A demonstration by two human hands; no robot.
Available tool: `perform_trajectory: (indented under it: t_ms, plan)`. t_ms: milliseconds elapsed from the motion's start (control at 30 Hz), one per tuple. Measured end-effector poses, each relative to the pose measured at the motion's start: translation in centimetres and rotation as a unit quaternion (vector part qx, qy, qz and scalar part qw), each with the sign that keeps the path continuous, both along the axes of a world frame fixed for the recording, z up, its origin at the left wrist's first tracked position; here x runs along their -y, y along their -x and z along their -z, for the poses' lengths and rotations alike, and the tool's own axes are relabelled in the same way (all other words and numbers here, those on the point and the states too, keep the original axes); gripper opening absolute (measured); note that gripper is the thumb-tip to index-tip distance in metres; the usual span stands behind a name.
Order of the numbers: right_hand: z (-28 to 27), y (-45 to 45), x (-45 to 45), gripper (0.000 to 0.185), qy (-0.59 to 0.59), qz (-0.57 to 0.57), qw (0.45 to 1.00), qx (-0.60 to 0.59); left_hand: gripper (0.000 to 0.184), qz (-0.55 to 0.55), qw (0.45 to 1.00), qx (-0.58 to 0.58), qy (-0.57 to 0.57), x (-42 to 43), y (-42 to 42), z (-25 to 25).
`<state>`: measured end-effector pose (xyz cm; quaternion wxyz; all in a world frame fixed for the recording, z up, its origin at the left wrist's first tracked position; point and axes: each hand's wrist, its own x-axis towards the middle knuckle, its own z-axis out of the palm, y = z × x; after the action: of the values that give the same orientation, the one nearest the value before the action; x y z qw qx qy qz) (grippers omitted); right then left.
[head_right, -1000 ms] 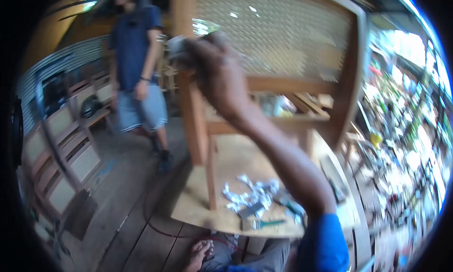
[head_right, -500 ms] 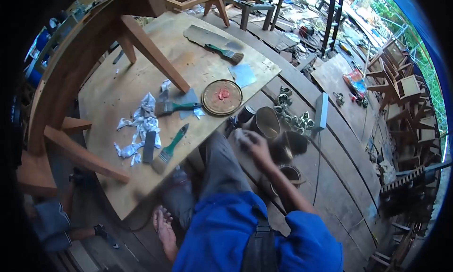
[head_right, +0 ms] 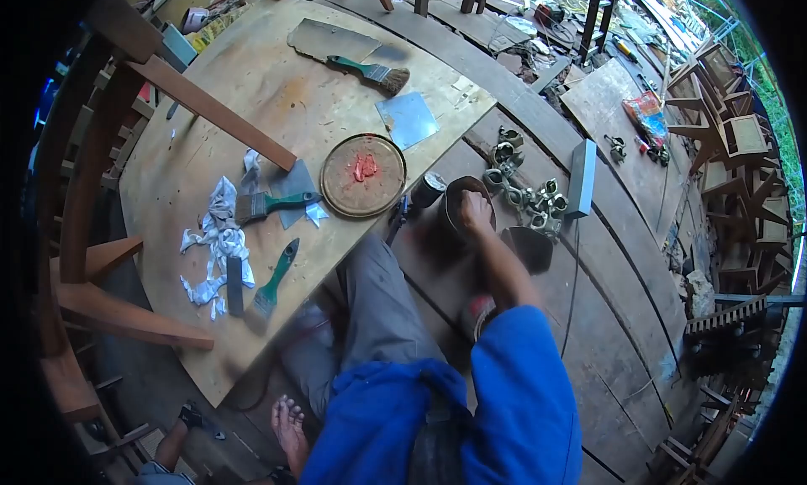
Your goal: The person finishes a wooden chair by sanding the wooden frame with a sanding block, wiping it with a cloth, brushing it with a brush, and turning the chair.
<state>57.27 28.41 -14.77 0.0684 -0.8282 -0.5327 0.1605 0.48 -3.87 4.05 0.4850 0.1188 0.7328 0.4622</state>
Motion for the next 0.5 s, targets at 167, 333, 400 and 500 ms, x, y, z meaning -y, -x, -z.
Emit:
perform_trajectory:
  t_ms: [167,333,400,500]
  plan:
    - [2.8,-0.2,-1.3,0.025,0.076,-0.048,0.995,0.048,0.025,-0.009,1.000,0.004,0.021,0.3,-0.5,-0.5]
    - [0.1,-0.9,0.5,0.021,-0.049,-0.023,0.998,-0.015,0.025,-0.011,1.000,-0.001,0.025,-1.0,-1.3,-1.2]
    - [0.1,-1.8,1.1,0.025,-0.062,0.006,0.998,-0.006,0.026,-0.013,1.000,0.004,0.018,-1.6,-1.6,-1.2]
    - [-2.7,-2.1,3.1,0.028,-0.119,0.161,0.844,-0.498,0.026,-0.007,1.000,0.007,0.013,-2.0,-1.6,-0.8]
